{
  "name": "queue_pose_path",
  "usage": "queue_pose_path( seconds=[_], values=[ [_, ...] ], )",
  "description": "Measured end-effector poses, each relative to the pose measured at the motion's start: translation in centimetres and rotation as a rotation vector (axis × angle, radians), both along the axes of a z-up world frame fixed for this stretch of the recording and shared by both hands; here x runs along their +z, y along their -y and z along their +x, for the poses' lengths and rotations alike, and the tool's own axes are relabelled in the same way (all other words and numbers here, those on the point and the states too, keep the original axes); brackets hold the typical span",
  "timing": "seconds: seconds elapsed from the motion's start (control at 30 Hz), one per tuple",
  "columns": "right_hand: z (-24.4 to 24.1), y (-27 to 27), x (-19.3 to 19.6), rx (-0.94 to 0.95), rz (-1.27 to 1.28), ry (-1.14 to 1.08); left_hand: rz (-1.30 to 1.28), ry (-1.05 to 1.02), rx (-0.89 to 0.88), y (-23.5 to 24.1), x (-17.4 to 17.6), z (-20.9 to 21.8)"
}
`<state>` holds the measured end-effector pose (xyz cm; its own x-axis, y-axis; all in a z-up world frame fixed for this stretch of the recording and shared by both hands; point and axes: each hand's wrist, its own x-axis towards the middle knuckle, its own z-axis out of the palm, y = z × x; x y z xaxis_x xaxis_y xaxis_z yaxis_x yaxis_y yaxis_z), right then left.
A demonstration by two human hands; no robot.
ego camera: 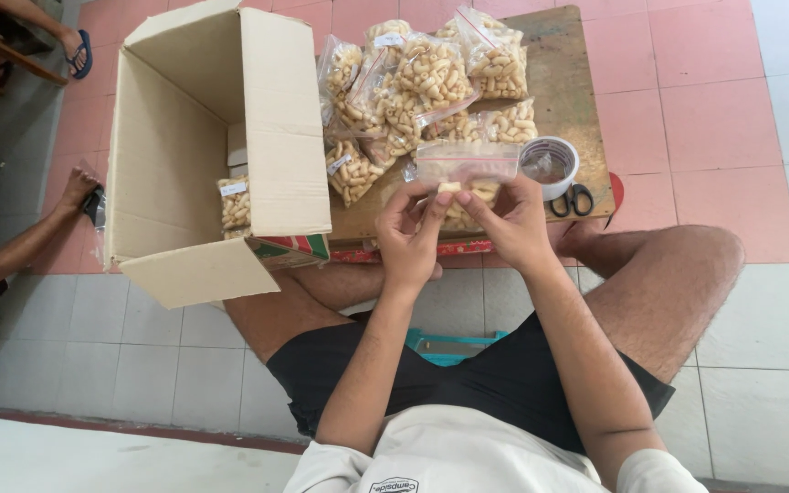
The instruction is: The person sits on the floor and packs small plastic bags of snacks into a cardboard box. They pick up bags from a pile on a wooden table, arrange them, and place them inside the box.
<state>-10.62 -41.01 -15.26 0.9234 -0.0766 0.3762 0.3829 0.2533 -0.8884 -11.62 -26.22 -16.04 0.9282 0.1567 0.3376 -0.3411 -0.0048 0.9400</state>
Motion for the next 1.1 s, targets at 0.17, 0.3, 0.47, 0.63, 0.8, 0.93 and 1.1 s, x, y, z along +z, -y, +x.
queue_pose_path(
  seconds=[0.17,0.3,0.47,0.63,0.8,0.93,1.1],
  values=[
    [-0.1,0.3,0.7,-0.045,-0.131,0.069,0.052,0.011,0.002,0.1,0.7,0.1],
    [-0.2,0.2,0.4,-0.093,-0.228,0.126,0.087,0.036,0.037,0.2,0.8,0.1],
    [0.7,-0.1,-4.2,-0.153,-0.318,0.159,0.172,0.097,0.043,-0.8,1.6,0.2],
    [1.6,1.6,-3.8,-0.098,-0.552,0.340,0.314,0.205,0.002,-1.2,1.6,0.5],
    [1.2,2.0,-3.0,-0.043,-0.588,0.343,0.346,0.184,-0.105,-1.2,2.6,-0.2],
    [1.9,2.1,-4.5,-0.074,-0.575,0.401,0.312,0.161,-0.075,-1.1,2.4,0.0],
    [1.7,1.4,-3.6,-0.112,-0.502,0.482,0.295,0.162,-0.091,-1.2,2.7,-0.2]
  ],
)
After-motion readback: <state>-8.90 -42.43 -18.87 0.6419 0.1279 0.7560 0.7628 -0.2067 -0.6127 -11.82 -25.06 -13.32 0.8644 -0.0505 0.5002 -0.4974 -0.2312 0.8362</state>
